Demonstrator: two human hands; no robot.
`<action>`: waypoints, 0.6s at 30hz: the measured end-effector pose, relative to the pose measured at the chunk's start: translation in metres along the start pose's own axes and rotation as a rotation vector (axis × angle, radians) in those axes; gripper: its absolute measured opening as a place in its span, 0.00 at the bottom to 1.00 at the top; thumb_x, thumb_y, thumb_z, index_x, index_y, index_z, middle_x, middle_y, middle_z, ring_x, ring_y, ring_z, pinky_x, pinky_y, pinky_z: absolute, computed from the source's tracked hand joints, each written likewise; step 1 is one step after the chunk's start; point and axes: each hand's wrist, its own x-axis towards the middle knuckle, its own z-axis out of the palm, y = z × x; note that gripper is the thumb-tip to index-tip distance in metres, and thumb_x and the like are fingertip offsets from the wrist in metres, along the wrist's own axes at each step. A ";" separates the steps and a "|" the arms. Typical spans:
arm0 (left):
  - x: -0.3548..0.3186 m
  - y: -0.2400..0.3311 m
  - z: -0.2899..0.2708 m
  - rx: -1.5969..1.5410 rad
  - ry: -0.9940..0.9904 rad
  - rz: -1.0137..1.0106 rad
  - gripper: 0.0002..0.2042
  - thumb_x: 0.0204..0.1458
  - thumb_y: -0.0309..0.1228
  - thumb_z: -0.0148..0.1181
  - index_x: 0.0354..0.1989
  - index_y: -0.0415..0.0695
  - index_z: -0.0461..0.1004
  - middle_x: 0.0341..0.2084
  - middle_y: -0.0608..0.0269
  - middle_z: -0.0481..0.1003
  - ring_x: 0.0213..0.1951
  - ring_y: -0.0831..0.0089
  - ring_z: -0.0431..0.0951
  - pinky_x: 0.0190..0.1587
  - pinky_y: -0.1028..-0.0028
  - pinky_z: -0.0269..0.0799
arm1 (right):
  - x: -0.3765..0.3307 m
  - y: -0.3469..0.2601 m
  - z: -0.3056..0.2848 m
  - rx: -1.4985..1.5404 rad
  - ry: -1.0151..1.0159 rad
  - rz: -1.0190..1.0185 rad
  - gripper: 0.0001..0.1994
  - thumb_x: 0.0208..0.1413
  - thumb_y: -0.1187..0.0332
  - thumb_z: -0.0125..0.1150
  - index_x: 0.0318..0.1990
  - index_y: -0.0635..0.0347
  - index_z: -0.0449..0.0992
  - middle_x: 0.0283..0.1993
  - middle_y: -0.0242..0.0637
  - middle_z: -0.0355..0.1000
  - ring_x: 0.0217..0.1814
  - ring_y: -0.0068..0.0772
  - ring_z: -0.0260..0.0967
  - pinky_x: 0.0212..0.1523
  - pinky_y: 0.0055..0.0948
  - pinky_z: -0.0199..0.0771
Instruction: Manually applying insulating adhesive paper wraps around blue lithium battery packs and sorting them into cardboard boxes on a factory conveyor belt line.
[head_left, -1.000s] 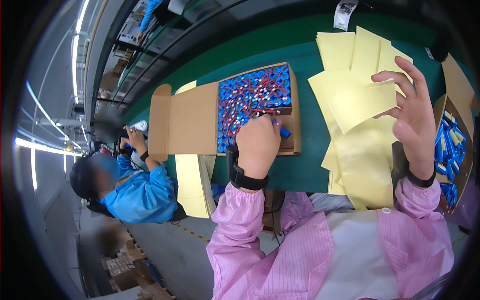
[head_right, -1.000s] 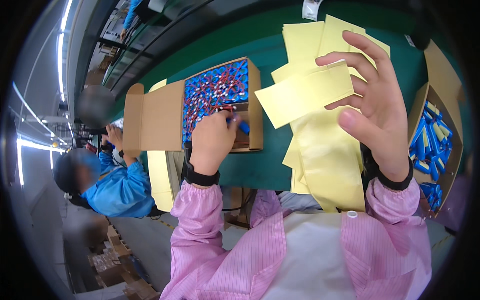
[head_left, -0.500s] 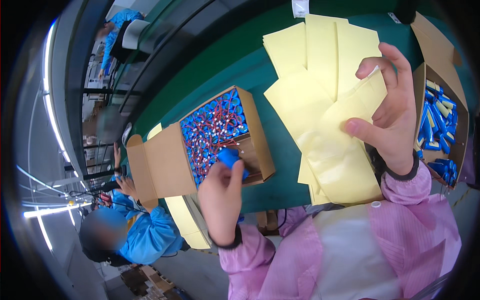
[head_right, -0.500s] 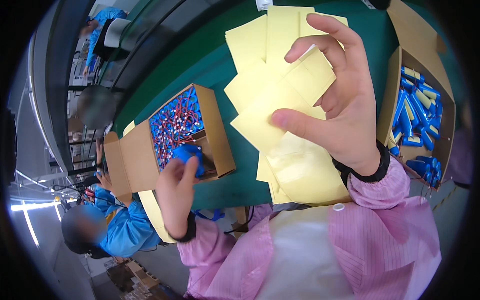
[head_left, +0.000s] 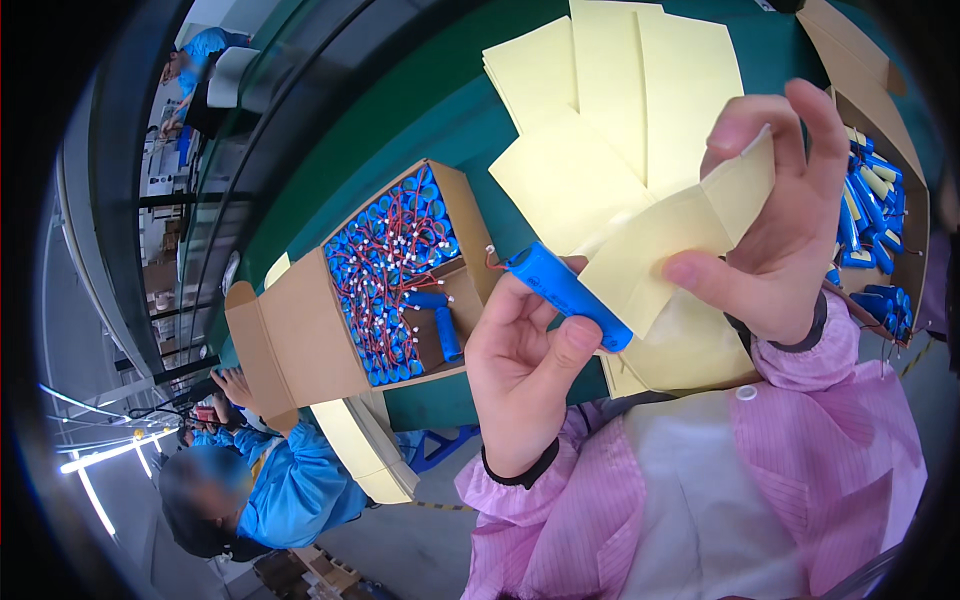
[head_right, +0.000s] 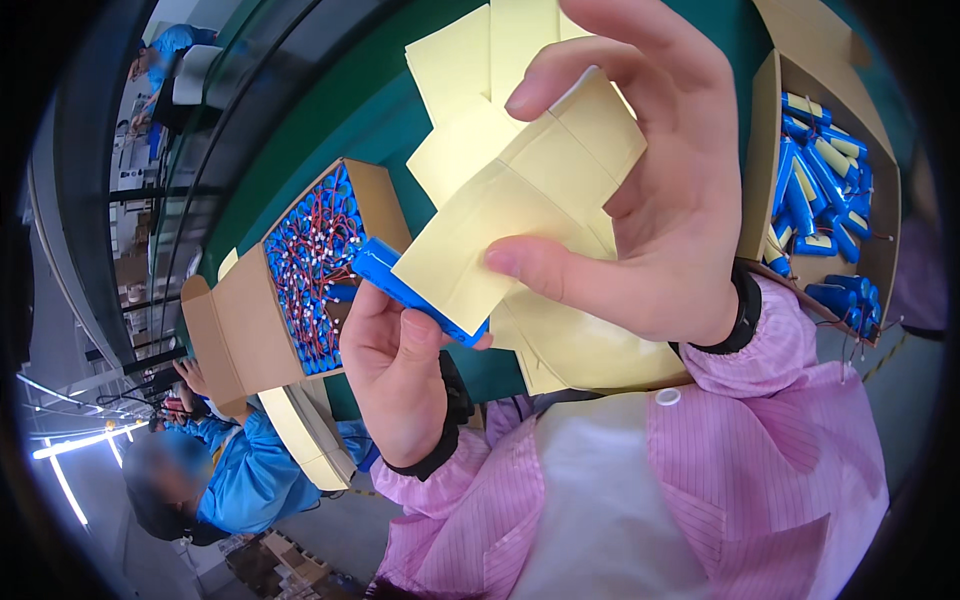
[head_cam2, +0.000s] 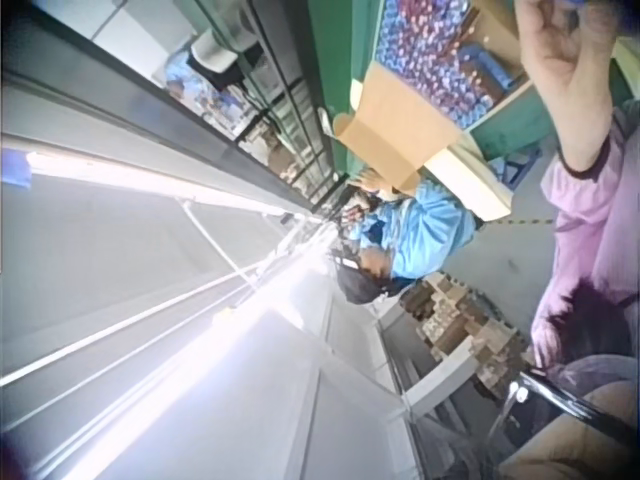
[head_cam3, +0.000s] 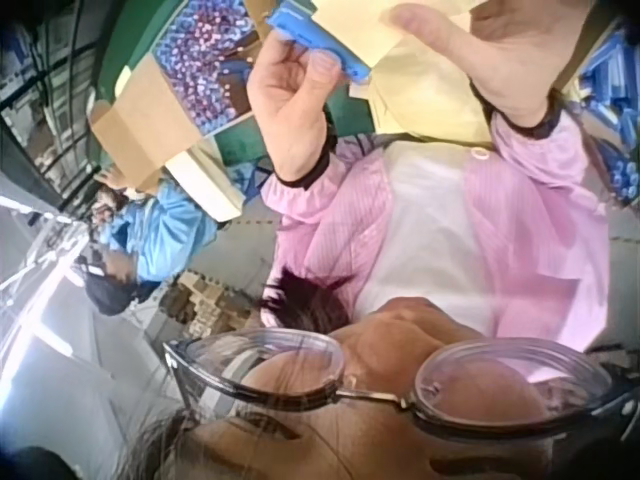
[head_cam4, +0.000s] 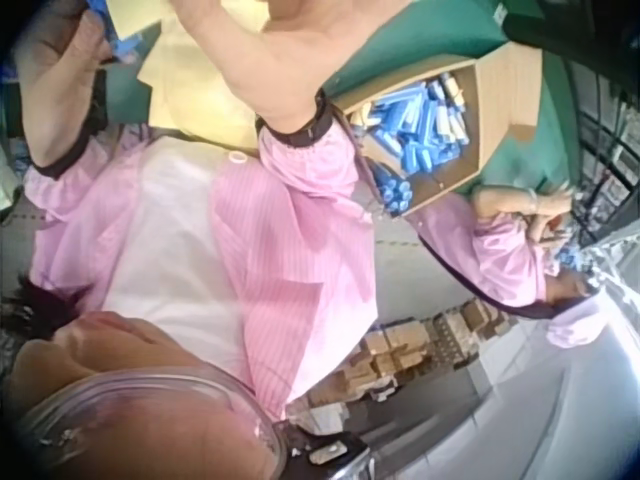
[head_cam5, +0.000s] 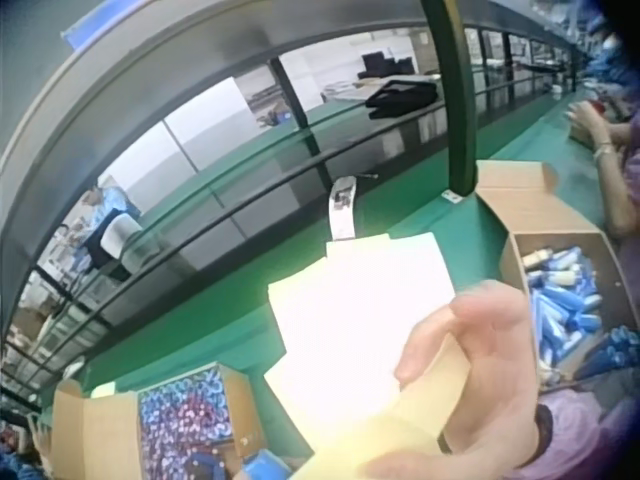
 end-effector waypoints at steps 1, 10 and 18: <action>0.001 -0.002 0.003 0.000 0.003 0.000 0.20 0.52 0.20 0.58 0.53 0.31 0.62 0.49 0.53 0.69 0.48 0.68 0.72 0.43 0.72 0.77 | 0.003 -0.008 0.005 -0.039 0.010 -0.004 0.53 0.30 0.80 0.71 0.66 0.55 0.44 0.48 0.40 0.57 0.43 0.25 0.59 0.38 0.19 0.65; 0.005 -0.003 0.007 0.138 0.066 0.093 0.21 0.54 0.36 0.59 0.49 0.33 0.65 0.39 0.56 0.75 0.33 0.70 0.78 0.29 0.73 0.77 | 0.007 -0.007 0.004 -0.187 -0.076 -0.172 0.55 0.31 0.80 0.72 0.68 0.51 0.41 0.47 0.41 0.57 0.40 0.26 0.59 0.35 0.20 0.65; 0.002 -0.002 -0.002 -0.078 -0.053 0.005 0.21 0.50 0.17 0.59 0.52 0.32 0.61 0.50 0.52 0.68 0.51 0.67 0.71 0.45 0.69 0.78 | 0.010 -0.031 0.002 -0.539 -0.231 0.098 0.55 0.32 0.79 0.72 0.68 0.48 0.41 0.47 0.41 0.57 0.41 0.26 0.58 0.36 0.20 0.65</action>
